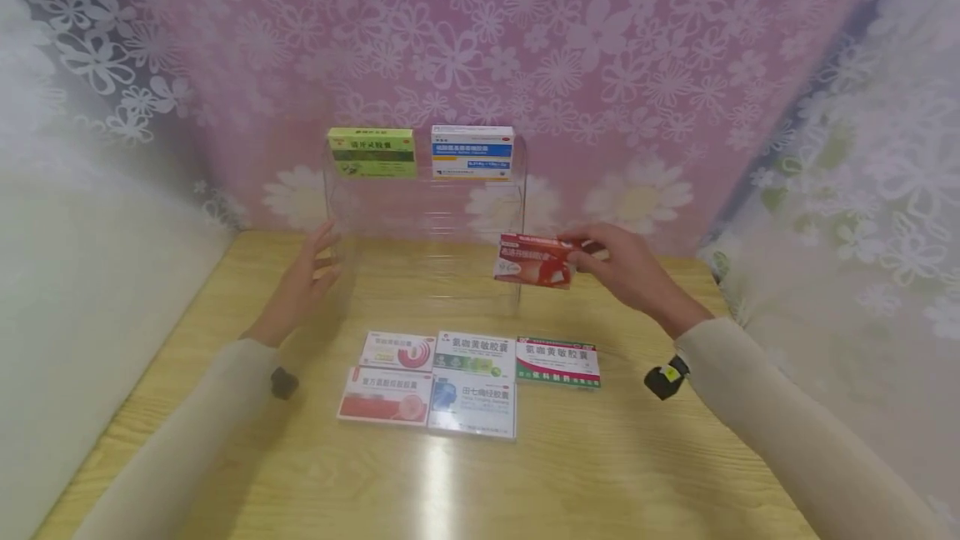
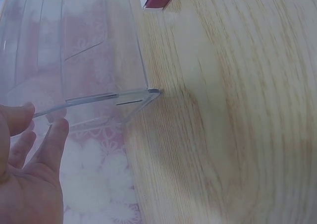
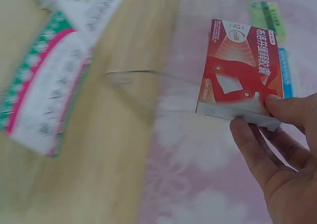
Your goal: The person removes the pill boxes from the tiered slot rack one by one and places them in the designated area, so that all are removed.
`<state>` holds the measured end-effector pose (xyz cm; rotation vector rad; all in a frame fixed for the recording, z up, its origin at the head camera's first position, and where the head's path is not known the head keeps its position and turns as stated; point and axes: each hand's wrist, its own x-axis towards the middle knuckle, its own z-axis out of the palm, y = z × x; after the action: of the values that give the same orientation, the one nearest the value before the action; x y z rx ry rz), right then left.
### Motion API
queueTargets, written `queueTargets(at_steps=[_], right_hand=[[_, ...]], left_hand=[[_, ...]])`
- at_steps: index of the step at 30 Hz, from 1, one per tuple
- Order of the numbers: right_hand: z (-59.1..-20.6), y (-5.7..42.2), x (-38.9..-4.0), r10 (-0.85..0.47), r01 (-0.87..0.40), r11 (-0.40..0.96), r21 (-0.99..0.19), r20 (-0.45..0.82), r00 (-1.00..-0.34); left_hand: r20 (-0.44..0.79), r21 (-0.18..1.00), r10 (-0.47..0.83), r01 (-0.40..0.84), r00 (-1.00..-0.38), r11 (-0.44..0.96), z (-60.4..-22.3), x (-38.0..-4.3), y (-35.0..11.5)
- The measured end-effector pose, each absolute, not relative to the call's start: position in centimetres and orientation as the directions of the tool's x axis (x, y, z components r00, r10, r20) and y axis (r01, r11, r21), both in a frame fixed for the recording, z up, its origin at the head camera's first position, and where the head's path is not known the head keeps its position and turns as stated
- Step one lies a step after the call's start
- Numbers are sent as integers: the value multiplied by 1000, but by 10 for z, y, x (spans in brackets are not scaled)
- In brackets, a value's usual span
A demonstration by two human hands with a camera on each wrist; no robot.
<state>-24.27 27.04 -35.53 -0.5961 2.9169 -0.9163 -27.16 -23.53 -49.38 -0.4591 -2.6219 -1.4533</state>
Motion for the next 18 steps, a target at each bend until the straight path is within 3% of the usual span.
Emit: queueTargets(at_steps=[5, 12, 18], right_hand=[[-396, 308, -218, -396, -299, 703, -645, -6, -918], [-445, 333, -186, -451, -118, 588, -800, -204, -869], [-475, 339, -165, -496, -42, 515, -856, -258, -829]], left_hand=[[221, 810, 205, 297, -953, 506, -492, -271, -234], [209, 807, 205, 287, -956, 516, -491, -270, -235], [206, 803, 199, 282, -958, 526, -490, -269, -234]])
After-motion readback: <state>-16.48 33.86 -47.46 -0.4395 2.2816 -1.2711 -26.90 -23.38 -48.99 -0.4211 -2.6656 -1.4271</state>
